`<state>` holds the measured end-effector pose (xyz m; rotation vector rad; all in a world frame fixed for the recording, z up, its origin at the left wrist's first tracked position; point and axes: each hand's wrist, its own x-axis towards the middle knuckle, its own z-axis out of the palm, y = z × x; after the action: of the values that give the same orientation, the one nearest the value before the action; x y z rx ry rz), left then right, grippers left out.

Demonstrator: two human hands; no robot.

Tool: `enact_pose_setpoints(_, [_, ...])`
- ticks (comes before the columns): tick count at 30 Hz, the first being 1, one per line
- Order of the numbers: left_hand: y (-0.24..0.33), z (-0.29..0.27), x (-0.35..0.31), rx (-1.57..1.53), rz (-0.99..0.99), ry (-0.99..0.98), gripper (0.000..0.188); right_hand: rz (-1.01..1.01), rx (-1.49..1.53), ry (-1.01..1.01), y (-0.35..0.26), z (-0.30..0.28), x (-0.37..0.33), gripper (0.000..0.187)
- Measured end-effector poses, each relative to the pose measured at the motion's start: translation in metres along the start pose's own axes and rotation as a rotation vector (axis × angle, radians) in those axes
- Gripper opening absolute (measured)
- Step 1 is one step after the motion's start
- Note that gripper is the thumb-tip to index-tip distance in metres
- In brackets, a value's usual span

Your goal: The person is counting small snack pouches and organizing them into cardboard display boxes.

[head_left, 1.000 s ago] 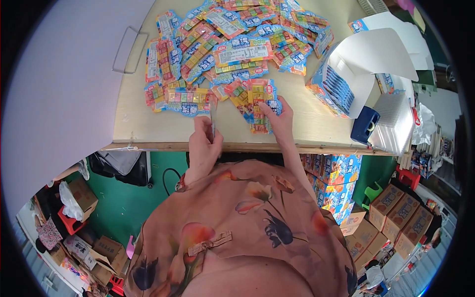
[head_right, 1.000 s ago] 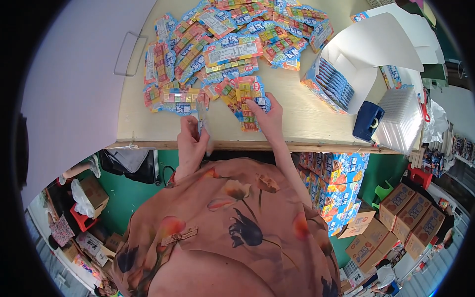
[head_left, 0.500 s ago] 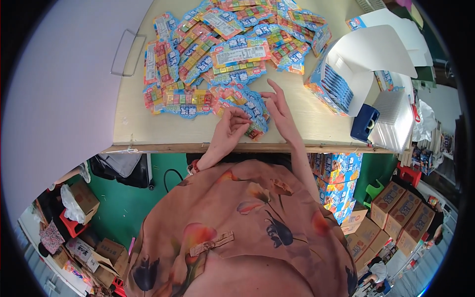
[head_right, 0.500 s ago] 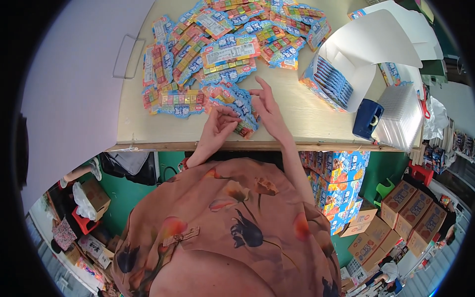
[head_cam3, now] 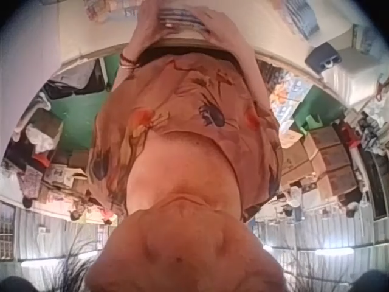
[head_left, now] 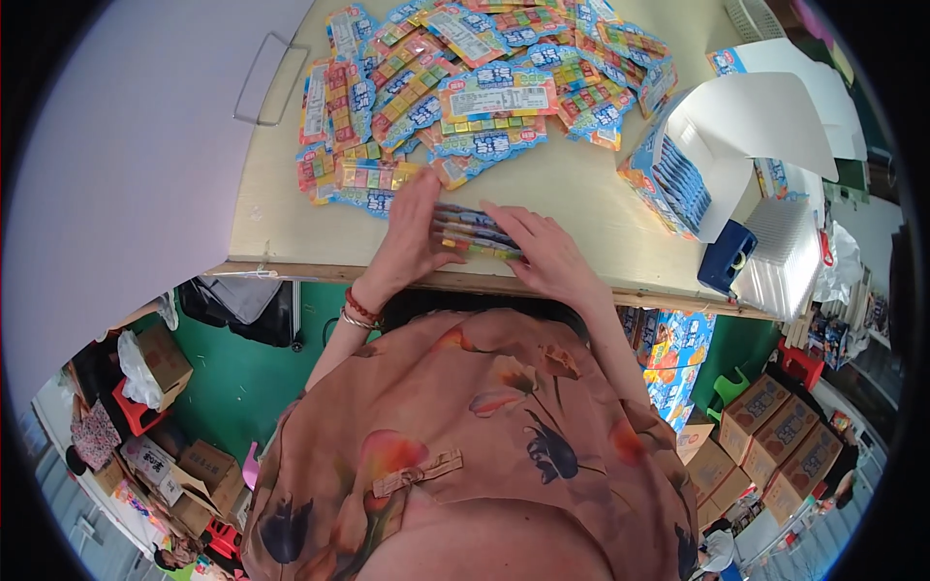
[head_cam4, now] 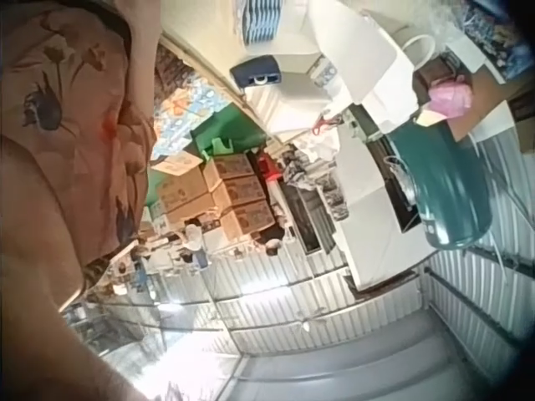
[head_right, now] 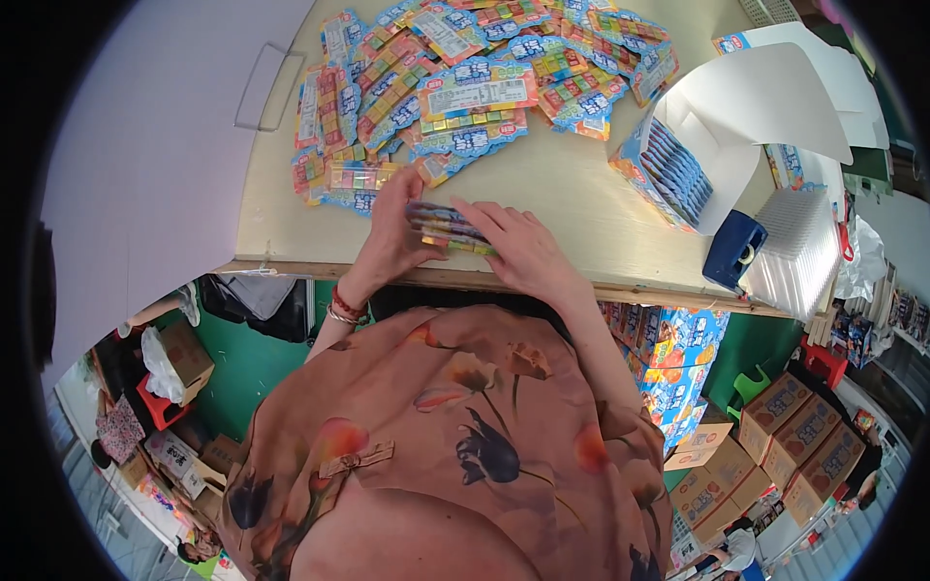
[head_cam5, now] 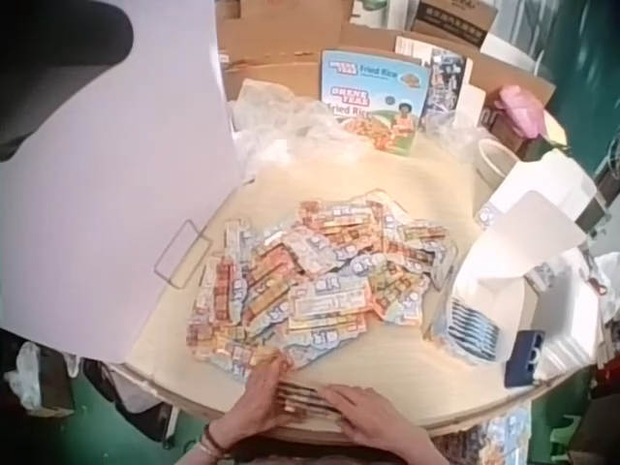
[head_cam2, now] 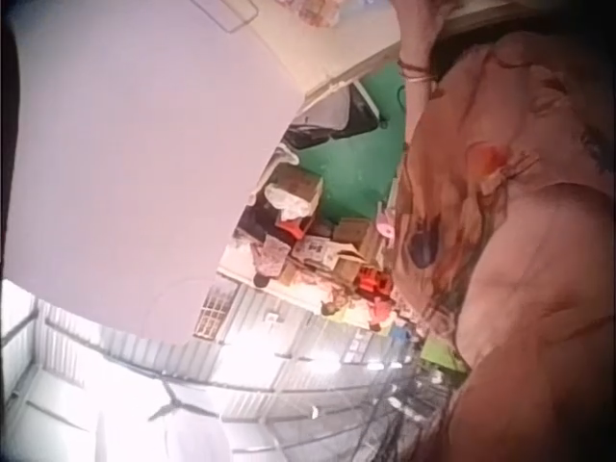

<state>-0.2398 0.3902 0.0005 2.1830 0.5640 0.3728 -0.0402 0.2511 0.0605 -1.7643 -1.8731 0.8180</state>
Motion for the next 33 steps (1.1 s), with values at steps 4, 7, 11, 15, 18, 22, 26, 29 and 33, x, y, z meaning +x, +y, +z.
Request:
enact_pose_setpoints(4, [-0.003, 0.01, -0.007, -0.384, -0.089, -0.096, 0.107, -0.041, 0.014, -0.005, 0.01, 0.001, -0.005, 0.081])
enact_pose_setpoints(7, [0.002, 0.014, -0.012, -0.352, -0.07, -0.085, 0.101, 0.143, 0.321, 0.115, 0.016, 0.005, -0.021, 0.083])
enact_pose_setpoints(11, [0.01, 0.02, -0.016, -0.361, -0.028, 0.026, 0.098, 0.242, 0.517, 0.418, 0.02, 0.032, -0.041, 0.087])
enact_pose_setpoints(15, [0.016, 0.02, -0.014, -0.397, -0.051, 0.078, 0.091, 0.24, 0.487, 0.432, 0.02, 0.061, -0.035, 0.09])
enact_pose_setpoints(18, [0.01, 0.017, -0.016, -0.444, -0.083, 0.021, 0.08, 0.234, 0.584, 0.425, 0.018, 0.066, -0.022, 0.09])
enact_pose_setpoints(22, [0.004, 0.011, -0.015, -0.339, -0.091, -0.005, 0.056, 0.338, 0.762, 0.265, 0.018, 0.051, -0.014, 0.095])
enact_pose_setpoints(26, [0.004, 0.006, -0.015, -0.347, -0.157, 0.014, 0.047, 0.281, 0.638, 0.224, 0.022, 0.045, -0.002, 0.097])
enact_pose_setpoints(29, [0.005, -0.004, -0.018, -0.349, -0.229, 0.025, 0.046, 0.224, 0.609, 0.217, 0.022, 0.04, 0.007, 0.092])
enact_pose_setpoints(33, [-0.003, -0.028, -0.036, -0.256, -0.107, 0.091, 0.045, 0.159, 0.682, 0.151, 0.029, 0.022, 0.024, 0.056])
